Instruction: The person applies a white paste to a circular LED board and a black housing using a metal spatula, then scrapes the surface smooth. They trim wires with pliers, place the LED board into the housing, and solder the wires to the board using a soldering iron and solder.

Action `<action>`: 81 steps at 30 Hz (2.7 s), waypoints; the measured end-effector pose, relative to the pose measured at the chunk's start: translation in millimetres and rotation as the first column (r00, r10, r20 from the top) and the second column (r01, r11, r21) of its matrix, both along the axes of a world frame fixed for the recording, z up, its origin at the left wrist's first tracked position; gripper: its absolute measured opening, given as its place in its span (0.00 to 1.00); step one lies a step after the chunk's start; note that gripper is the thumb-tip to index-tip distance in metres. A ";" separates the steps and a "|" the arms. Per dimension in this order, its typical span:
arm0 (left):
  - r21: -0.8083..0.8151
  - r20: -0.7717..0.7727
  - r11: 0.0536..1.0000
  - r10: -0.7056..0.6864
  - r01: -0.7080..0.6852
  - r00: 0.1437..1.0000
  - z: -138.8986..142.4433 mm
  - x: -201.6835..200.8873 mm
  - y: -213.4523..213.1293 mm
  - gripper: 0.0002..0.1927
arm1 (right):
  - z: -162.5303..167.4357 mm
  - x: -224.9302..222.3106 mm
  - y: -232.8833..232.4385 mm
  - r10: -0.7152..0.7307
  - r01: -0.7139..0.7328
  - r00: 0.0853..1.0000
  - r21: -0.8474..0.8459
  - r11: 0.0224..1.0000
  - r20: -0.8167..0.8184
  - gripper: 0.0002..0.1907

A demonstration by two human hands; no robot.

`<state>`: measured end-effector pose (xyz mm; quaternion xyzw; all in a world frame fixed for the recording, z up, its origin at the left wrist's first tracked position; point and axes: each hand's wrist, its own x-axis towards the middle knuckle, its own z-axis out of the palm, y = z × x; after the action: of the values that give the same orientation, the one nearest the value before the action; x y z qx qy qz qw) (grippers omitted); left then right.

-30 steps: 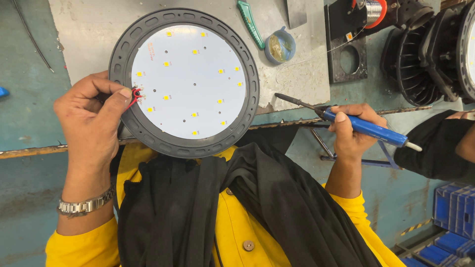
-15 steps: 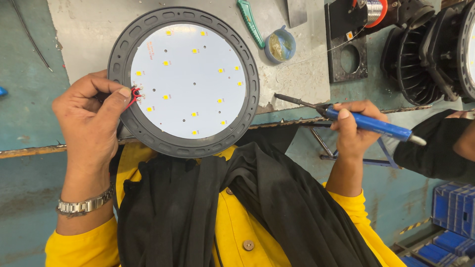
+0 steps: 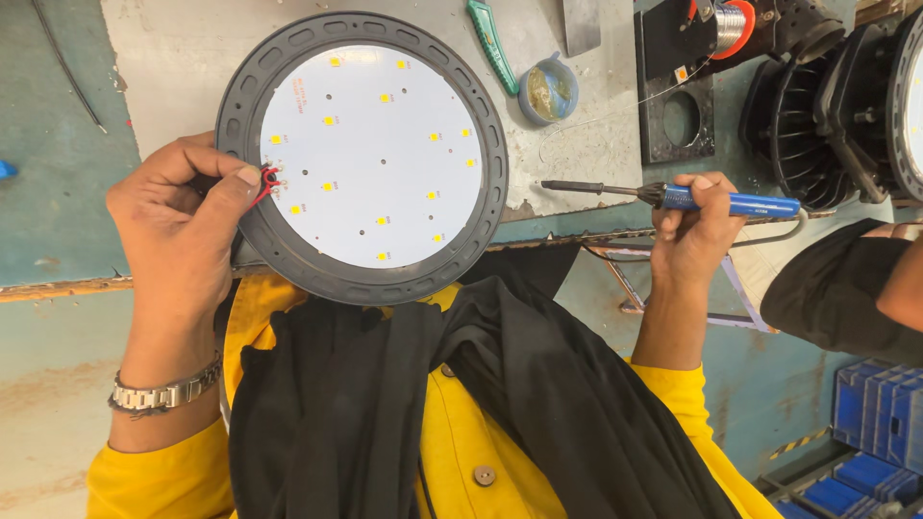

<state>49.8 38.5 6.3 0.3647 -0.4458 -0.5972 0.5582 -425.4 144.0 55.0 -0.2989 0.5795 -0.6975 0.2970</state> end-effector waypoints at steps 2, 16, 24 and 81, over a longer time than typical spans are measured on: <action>-0.008 -0.003 1.000 -0.006 0.006 1.000 0.8 -0.2 0.5 0.02 | -0.5 0.0 0.2 -0.021 0.021 1.000 0.000 1.000 -0.011 0.05; -0.006 0.010 1.000 -0.002 0.002 1.000 6.0 -0.8 -0.2 0.01 | -0.3 0.5 -3.3 -0.014 0.014 0.998 0.001 1.000 -0.064 0.05; -0.019 0.017 1.000 -0.003 0.003 1.000 4.0 0.6 -1.4 0.02 | 1.0 -0.3 1.7 0.076 -0.083 0.984 -0.036 0.996 -0.163 0.07; -0.117 0.573 0.993 0.058 0.012 0.818 42.7 -6.2 -24.5 0.06 | 15.6 166.0 -100.4 0.491 -0.477 0.871 -0.203 0.855 0.025 0.13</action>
<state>43.6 13.9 49.0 0.5004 -0.6226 -0.4258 0.4250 -259.4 43.7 70.6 -0.4353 0.4048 -0.6632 0.4548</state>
